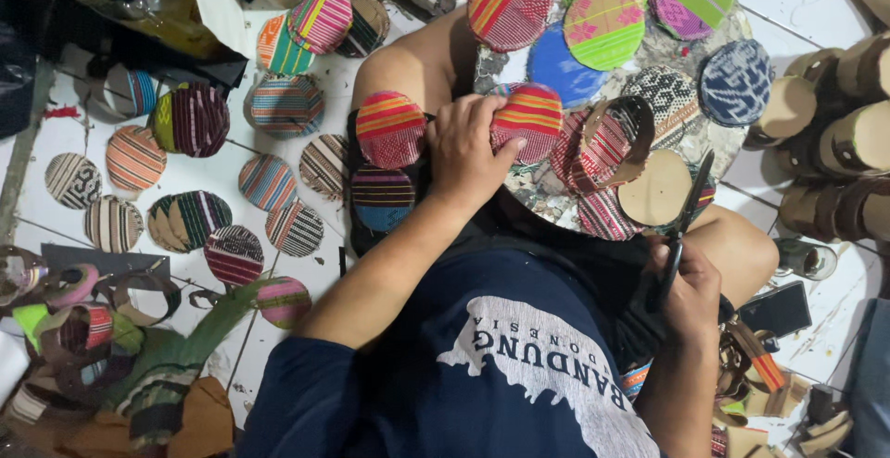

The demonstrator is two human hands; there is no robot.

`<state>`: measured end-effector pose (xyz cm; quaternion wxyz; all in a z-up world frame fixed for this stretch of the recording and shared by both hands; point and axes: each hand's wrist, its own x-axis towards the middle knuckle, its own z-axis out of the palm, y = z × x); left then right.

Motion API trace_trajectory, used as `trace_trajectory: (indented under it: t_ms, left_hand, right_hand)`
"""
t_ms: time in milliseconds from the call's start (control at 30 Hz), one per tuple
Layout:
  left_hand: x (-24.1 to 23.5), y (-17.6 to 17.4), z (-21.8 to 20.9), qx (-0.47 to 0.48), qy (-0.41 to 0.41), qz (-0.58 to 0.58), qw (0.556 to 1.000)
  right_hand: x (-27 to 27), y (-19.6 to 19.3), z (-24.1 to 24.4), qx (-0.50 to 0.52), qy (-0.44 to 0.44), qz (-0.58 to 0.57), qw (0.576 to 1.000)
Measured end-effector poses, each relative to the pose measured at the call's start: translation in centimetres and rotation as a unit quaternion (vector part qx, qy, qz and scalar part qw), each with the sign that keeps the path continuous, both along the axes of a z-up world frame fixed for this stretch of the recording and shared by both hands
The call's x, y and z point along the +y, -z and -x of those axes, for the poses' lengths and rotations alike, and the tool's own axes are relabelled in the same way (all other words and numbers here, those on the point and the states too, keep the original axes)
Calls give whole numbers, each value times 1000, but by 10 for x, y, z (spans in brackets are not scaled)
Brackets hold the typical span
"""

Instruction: The person sits on the floor and uses scissors to trim a piece of colorful patterned fabric. They then wrap the trimmed fabric around a circular cardboard base, pressing it into place to form a coaster-like item.

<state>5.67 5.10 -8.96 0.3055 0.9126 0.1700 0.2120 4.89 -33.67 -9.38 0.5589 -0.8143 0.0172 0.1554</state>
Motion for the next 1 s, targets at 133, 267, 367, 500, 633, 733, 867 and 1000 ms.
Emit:
trace_trajectory:
  t_ms: [133,267,367,500,633,733,867,1000]
  left_hand:
    - [-5,-8,5,-51,3,4,999]
    - [-1,16,0,-77,8,63,995]
    - [1,20,-1,-71,4,206,976]
    - [6,-47,2,-114,-7,611,783]
    - [19,-32,-1,-79,-26,713,696]
    - [19,-31,1,-71,-41,743,664]
    - [19,-28,10,-97,-26,690,717]
    - [22,-32,27,-106,-20,647,755]
  right_hand:
    - [5,-5,0,-9,-6,10,1000]
    - [8,-6,0,-10,-1,-1,1000]
    - [13,-12,4,-6,5,-3,1000]
    - [13,-9,5,-4,7,0,1000]
    - [16,-12,6,-2,15,-5,1000]
    - [12,-8,5,1,18,-3,1000]
    - [12,-13,4,8,16,-7,1000]
    - [7,-12,1,15,19,-3,1000]
